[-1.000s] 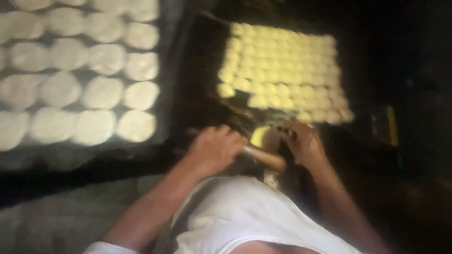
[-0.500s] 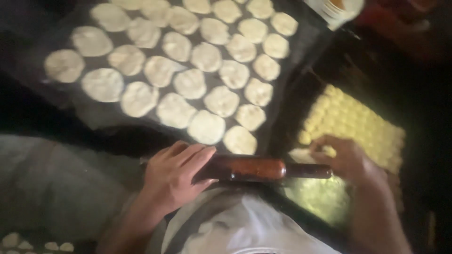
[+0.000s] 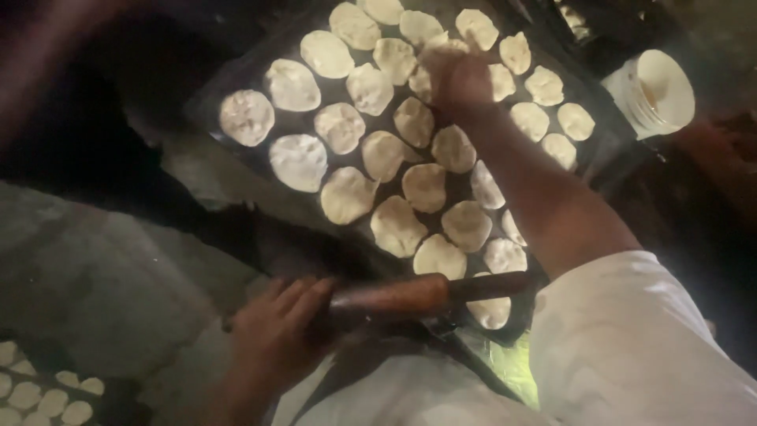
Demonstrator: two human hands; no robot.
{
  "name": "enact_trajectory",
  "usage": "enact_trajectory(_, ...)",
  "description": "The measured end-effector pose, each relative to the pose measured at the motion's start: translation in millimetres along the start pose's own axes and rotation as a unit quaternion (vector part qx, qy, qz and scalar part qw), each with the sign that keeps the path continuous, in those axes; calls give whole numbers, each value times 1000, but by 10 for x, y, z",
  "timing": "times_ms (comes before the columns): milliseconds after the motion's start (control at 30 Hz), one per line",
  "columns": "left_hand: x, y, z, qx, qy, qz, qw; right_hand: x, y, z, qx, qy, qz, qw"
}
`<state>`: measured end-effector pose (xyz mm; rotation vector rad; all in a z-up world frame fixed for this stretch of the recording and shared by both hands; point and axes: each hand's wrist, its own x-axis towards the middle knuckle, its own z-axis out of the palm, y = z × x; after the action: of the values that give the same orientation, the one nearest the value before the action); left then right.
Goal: Rolling out small balls of dough into flat circles and placing them onto a baking tray.
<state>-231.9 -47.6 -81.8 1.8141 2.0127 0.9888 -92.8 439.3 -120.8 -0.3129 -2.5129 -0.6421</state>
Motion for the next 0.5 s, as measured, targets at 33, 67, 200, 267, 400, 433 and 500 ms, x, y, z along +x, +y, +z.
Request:
enact_trajectory(33,26,-27,14,0,2,2,1000,84,-134,-287,-3,1,0,1000)
enact_trajectory(67,53,-43,29,9,-19,-11,1000,162,-264,-580,99,-79,92,988)
enact_trajectory(200,161,63,-2,-49,57,44,996,-159,-443,-1539,144,-79,153,975)
enact_trajectory(267,281,161,-19,-84,22,50,995,-497,-468,-2066,128,-141,251,949)
enact_trajectory(400,537,497,60,-141,-23,121,982,-1412,-731,-3029,-31,-158,282,946)
enact_trajectory(433,592,593,86,-143,-40,139,979,-1668,-860,-3159,-42,-157,304,939)
enact_trajectory(500,695,806,229,-122,-45,208,969,-2236,-1174,-3426,146,-184,610,757)
